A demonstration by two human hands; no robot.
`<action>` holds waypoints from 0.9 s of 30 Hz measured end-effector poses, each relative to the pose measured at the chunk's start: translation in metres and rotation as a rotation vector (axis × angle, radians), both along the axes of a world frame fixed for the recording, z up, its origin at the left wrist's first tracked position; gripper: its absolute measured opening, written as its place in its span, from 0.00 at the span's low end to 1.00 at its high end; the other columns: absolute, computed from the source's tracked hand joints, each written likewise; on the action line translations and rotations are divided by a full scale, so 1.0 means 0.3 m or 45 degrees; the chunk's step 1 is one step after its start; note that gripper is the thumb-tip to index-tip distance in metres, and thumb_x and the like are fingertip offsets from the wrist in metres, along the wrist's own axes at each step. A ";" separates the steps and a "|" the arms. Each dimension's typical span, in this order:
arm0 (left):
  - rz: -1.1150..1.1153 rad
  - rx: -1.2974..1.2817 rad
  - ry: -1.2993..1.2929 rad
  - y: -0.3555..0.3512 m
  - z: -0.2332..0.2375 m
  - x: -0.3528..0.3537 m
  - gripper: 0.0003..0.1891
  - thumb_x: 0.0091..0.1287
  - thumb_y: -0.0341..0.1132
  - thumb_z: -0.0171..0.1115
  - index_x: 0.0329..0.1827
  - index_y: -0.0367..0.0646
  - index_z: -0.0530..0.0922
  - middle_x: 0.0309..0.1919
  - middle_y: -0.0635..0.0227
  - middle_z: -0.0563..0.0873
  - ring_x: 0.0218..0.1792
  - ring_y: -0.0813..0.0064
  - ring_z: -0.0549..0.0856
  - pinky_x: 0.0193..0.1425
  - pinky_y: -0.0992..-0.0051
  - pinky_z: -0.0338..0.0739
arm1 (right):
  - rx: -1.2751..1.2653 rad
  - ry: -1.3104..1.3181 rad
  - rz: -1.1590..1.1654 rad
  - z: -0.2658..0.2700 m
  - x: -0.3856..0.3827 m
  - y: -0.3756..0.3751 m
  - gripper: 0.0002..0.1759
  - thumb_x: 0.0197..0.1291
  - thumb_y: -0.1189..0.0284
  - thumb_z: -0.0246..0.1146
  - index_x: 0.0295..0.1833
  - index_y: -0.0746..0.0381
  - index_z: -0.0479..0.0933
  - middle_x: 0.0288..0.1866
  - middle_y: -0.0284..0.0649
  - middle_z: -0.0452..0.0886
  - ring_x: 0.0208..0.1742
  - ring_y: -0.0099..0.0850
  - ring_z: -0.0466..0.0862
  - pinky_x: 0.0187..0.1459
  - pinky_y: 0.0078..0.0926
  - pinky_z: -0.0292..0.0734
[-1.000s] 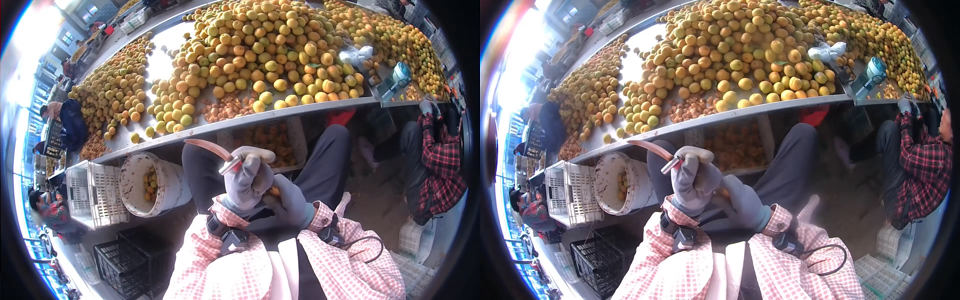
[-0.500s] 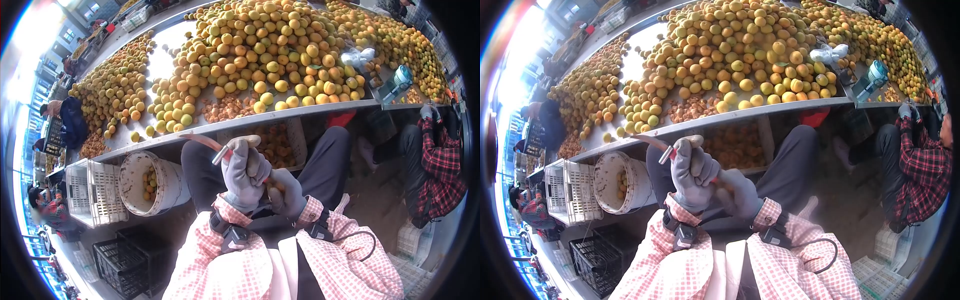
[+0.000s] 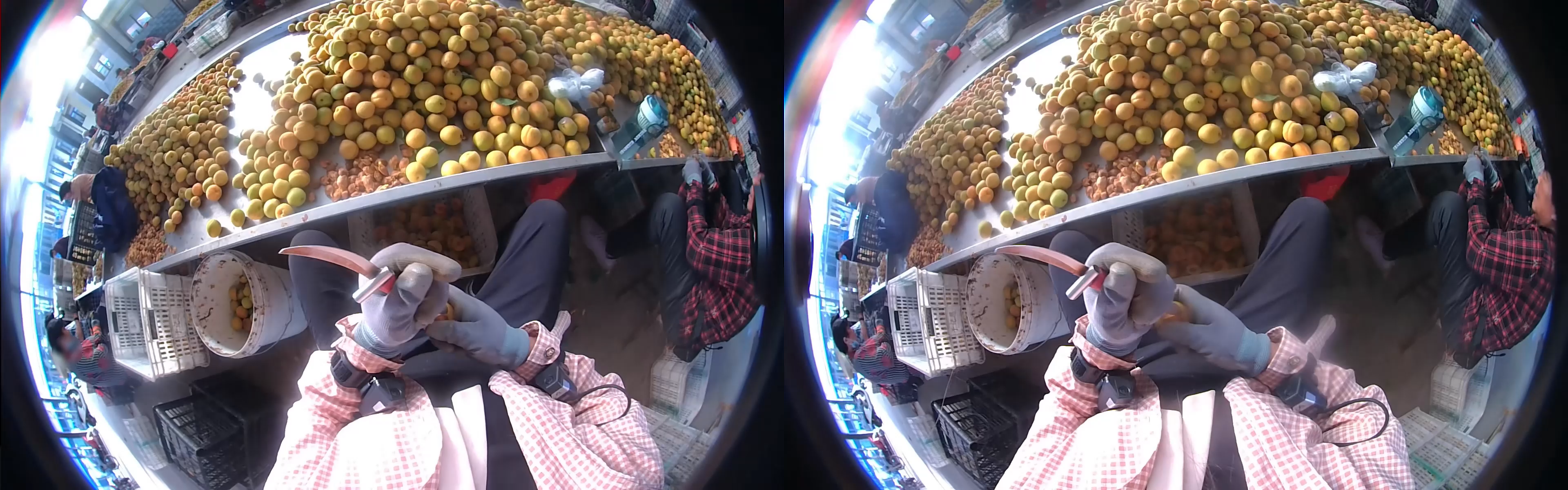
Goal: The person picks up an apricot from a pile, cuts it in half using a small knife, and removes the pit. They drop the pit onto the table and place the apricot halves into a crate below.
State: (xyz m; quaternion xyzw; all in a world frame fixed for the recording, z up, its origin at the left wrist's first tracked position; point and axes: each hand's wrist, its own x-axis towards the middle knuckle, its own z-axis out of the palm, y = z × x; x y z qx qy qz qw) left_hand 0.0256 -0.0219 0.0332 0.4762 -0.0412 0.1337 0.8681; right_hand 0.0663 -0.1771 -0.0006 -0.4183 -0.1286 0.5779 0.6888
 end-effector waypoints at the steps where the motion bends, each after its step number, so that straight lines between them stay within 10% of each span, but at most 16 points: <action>1: -0.002 0.003 0.000 0.003 0.002 -0.003 0.21 0.71 0.49 0.60 0.42 0.34 0.80 0.16 0.70 0.77 0.13 0.85 0.70 0.18 0.83 0.61 | 0.026 -0.002 0.014 0.000 -0.001 0.003 0.25 0.67 0.72 0.62 0.66 0.61 0.63 0.44 0.31 0.74 0.37 0.14 0.72 0.39 0.14 0.71; 23: -0.062 -0.002 -0.147 0.038 -0.009 -0.046 0.21 0.68 0.49 0.64 0.39 0.35 0.83 0.22 0.69 0.82 0.15 0.85 0.74 0.18 0.84 0.64 | -0.015 -0.416 0.008 0.014 -0.023 -0.006 0.21 0.68 0.69 0.61 0.61 0.64 0.65 0.49 0.37 0.75 0.49 0.21 0.75 0.53 0.23 0.71; 27: -0.018 -0.006 0.012 0.017 0.002 -0.053 0.23 0.66 0.52 0.65 0.39 0.35 0.82 0.28 0.65 0.85 0.19 0.83 0.78 0.21 0.83 0.68 | 0.016 -0.920 -0.185 -0.002 -0.047 0.016 0.21 0.67 0.70 0.60 0.61 0.65 0.64 0.48 0.44 0.77 0.50 0.28 0.78 0.52 0.27 0.74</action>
